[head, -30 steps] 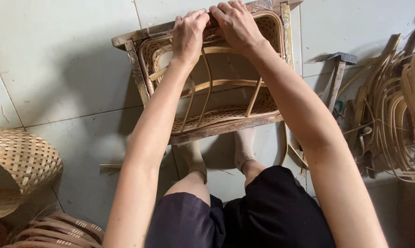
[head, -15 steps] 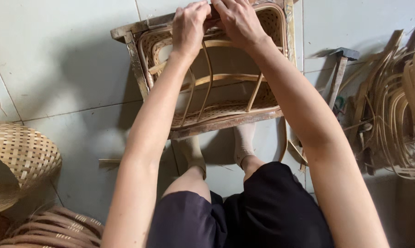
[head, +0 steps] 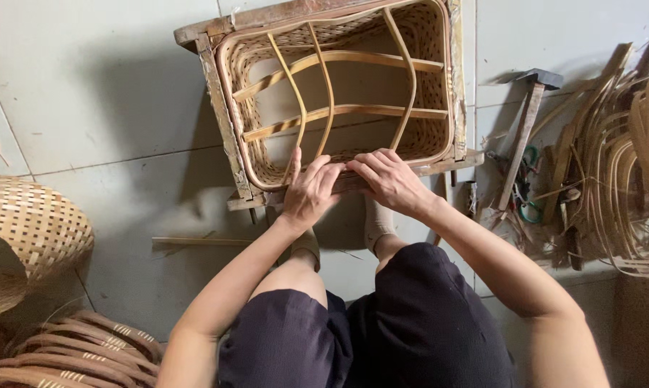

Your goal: The person assembles a rectangular woven basket by inserting and securing wooden frame pieces into a wooden mold. They use a hammer to tap the frame pieces into place and adjust the basket's position within the mold.

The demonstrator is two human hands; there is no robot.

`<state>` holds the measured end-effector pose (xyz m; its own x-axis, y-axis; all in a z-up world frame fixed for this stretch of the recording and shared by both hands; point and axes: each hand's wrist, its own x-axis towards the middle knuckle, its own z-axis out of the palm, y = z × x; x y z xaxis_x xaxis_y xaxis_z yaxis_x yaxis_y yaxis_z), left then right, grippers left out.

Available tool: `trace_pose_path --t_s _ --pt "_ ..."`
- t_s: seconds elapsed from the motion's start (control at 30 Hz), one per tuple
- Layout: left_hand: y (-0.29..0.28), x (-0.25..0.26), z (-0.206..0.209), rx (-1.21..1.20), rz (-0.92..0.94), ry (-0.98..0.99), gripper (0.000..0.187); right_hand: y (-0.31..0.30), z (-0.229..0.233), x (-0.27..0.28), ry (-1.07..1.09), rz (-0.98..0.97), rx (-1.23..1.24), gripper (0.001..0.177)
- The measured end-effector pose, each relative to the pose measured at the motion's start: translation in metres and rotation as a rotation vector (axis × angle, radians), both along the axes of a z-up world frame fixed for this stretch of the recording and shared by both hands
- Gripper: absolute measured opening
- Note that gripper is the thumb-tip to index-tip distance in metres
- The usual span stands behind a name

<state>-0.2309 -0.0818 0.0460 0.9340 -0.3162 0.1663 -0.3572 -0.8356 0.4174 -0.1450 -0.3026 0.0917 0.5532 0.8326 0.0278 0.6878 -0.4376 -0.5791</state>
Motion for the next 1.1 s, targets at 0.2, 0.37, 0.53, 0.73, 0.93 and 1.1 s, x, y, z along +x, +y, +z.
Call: trace_pose_path --t_s 0.2,0.37,0.53,0.73,0.93,1.1 --pt "0.002 0.003 0.001 -0.06 -0.035 0.006 0.062 -0.005 -0.008 0.002 -0.003 0.028 0.031 0.055" --pt "0.0 0.015 0.016 -0.11 -0.06 0.048 0.056 -0.009 -0.015 0.004 0.051 0.076 -0.018 0.053" --pt "0.006 0.138 0.02 -0.374 0.065 -0.09 0.026 0.005 -0.019 0.102 -0.291 0.077 0.008 0.048" --pt "0.031 0.267 -0.033 -0.208 0.19 -0.042 0.032 0.047 -0.061 0.225 -0.481 -0.166 -0.023 0.067" --pt "0.035 0.255 -0.035 -0.244 0.136 -0.07 0.019 0.058 -0.088 0.23 -0.347 -0.187 -0.015 0.057" --pt "0.038 0.269 -0.037 -0.146 0.11 -0.179 0.013 0.067 -0.098 0.242 -0.385 -0.236 -0.04 0.039"
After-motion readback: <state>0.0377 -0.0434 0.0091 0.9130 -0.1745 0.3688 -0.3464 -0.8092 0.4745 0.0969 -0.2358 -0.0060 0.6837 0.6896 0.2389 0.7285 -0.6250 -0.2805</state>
